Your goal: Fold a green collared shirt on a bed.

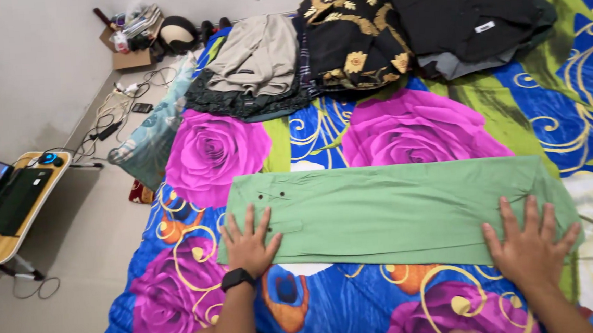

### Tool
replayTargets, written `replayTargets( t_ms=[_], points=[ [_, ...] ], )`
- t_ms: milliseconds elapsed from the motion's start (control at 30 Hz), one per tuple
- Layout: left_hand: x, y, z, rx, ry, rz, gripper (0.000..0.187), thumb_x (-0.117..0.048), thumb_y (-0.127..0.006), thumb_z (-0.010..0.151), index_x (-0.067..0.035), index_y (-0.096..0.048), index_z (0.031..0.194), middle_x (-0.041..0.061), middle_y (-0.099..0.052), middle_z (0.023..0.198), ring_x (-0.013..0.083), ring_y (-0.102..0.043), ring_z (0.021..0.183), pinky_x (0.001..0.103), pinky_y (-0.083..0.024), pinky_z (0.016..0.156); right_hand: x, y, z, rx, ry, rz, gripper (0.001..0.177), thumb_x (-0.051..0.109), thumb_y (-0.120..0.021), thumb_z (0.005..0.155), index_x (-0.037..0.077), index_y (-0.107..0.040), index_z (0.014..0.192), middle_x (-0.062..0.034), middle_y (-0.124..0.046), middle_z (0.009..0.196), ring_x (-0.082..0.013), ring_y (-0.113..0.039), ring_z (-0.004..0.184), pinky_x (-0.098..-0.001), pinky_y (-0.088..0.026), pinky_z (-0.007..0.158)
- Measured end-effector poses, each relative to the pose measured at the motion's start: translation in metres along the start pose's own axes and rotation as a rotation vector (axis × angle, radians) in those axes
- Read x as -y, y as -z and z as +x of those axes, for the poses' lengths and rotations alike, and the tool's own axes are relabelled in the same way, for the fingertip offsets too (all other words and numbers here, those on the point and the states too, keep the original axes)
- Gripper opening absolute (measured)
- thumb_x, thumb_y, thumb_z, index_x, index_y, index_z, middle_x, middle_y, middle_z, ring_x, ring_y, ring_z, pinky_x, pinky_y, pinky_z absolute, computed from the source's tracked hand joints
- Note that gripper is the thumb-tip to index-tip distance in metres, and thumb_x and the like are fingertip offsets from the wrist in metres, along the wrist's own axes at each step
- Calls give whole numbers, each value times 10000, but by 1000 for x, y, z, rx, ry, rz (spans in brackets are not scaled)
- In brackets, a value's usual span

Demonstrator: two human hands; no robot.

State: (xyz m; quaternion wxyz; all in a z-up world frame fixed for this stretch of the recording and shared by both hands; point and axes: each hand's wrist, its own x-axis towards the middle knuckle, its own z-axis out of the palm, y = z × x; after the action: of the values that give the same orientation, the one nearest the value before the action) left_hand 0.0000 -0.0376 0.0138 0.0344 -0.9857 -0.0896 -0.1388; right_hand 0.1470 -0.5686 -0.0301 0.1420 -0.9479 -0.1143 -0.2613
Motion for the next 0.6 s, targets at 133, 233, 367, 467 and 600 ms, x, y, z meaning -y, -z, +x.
replayTargets(
  t_ms=[133, 233, 367, 467, 600],
  points=[
    [7, -21, -2, -54, 116, 27, 726, -663, -514, 886, -360, -403, 1537, 158, -278, 1632, 545, -202, 1462, 741, -88, 1141, -32, -25, 6, 112, 36, -146, 725, 678, -372, 989, 292, -420, 1601, -213, -336, 1660, -489, -287, 1551, -820, -58, 1189],
    [11, -35, -3, -52, 119, 9, 733, -677, -500, 894, -354, -399, 1544, 191, -246, 1639, 552, -164, 1473, 759, -66, 1131, -11, -24, 25, 268, 17, -514, 795, 708, -390, 922, 297, -430, 1602, -192, -320, 1698, -472, -289, 1533, -784, -38, 1128],
    [14, -48, -5, -48, 130, -40, 738, -694, -487, 905, -356, -389, 1554, 196, -193, 1657, 551, -105, 1490, 767, -36, 1123, 137, 0, 58, 167, 23, -170, 599, 375, -479, 901, 168, -491, 1462, -238, -305, 1705, -472, -247, 1607, -840, -41, 1161],
    [16, -50, -4, -12, 150, -77, 745, -704, -487, 900, -366, -383, 1556, 190, -154, 1661, 540, -54, 1497, 760, -1, 1121, 276, -4, 44, 258, 347, -136, 787, 525, -577, 863, 86, -446, 1502, -188, -356, 1621, -501, -313, 1483, -844, -140, 1073],
    [18, -48, -2, 42, 173, -126, 748, -713, -494, 893, -377, -385, 1552, 183, -119, 1669, 526, -5, 1503, 740, 41, 1124, 338, -60, 19, 322, 584, 163, 603, 509, -488, 951, 257, -442, 1497, -89, -332, 1618, -347, -324, 1464, -844, -123, 1072]
  ],
)
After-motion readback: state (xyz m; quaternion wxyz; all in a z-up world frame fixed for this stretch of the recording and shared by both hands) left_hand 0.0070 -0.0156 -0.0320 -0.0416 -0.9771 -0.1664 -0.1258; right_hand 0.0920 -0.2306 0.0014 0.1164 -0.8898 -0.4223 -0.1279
